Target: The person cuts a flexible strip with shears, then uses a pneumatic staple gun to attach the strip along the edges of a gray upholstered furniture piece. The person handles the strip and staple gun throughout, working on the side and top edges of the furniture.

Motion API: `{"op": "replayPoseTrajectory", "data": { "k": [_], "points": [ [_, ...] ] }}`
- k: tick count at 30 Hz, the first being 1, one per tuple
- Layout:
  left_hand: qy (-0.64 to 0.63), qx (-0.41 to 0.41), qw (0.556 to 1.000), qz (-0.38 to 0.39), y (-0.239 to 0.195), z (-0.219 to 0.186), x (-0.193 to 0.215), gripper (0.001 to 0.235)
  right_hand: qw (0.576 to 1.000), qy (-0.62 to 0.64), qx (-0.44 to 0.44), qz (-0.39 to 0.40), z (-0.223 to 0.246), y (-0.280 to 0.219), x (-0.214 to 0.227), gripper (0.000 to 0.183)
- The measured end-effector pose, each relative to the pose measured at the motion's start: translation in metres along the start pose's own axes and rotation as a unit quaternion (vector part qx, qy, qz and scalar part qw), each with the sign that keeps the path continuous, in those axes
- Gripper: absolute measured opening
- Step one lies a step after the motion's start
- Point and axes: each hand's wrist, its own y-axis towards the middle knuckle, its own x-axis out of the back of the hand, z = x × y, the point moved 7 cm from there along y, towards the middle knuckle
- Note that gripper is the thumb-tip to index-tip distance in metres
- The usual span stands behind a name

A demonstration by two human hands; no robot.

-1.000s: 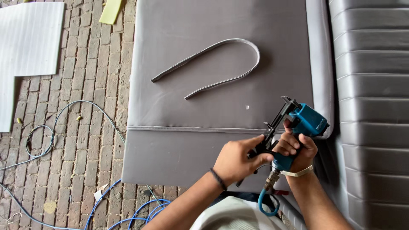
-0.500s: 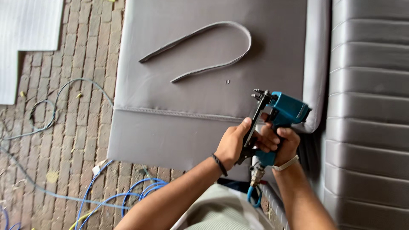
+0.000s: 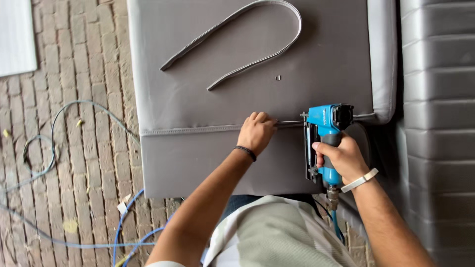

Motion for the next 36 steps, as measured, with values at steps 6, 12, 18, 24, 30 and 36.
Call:
{"op": "replayPoseTrajectory", "data": {
  "k": [6,12,18,24,30,36],
  "points": [
    [-0.059,-0.098,0.993,-0.017,-0.001,0.013,-0.002,0.014,0.997,-0.042,-0.042,-0.057,-0.018,-0.004,-0.031,0.019],
    [-0.028,-0.125,0.991,0.027,0.001,0.013,-0.001,0.016,0.990,-0.078,-0.083,-0.079,-0.019,0.005,-0.053,0.014],
    [-0.044,-0.118,0.992,0.024,0.003,0.018,0.004,0.018,0.977,-0.109,-0.144,-0.110,-0.019,0.009,-0.061,0.021],
    [-0.066,-0.111,0.991,0.024,0.010,0.022,0.006,0.016,0.973,-0.125,-0.161,-0.111,-0.010,0.010,-0.069,0.024],
    [-0.034,-0.108,0.992,0.052,0.001,0.034,0.014,0.012,0.977,-0.107,-0.154,-0.097,-0.002,0.009,-0.080,0.022],
    [-0.050,-0.100,0.993,0.034,-0.018,0.056,0.035,0.010,0.980,-0.102,-0.146,-0.088,-0.006,0.005,-0.109,0.024]
  ]
}}
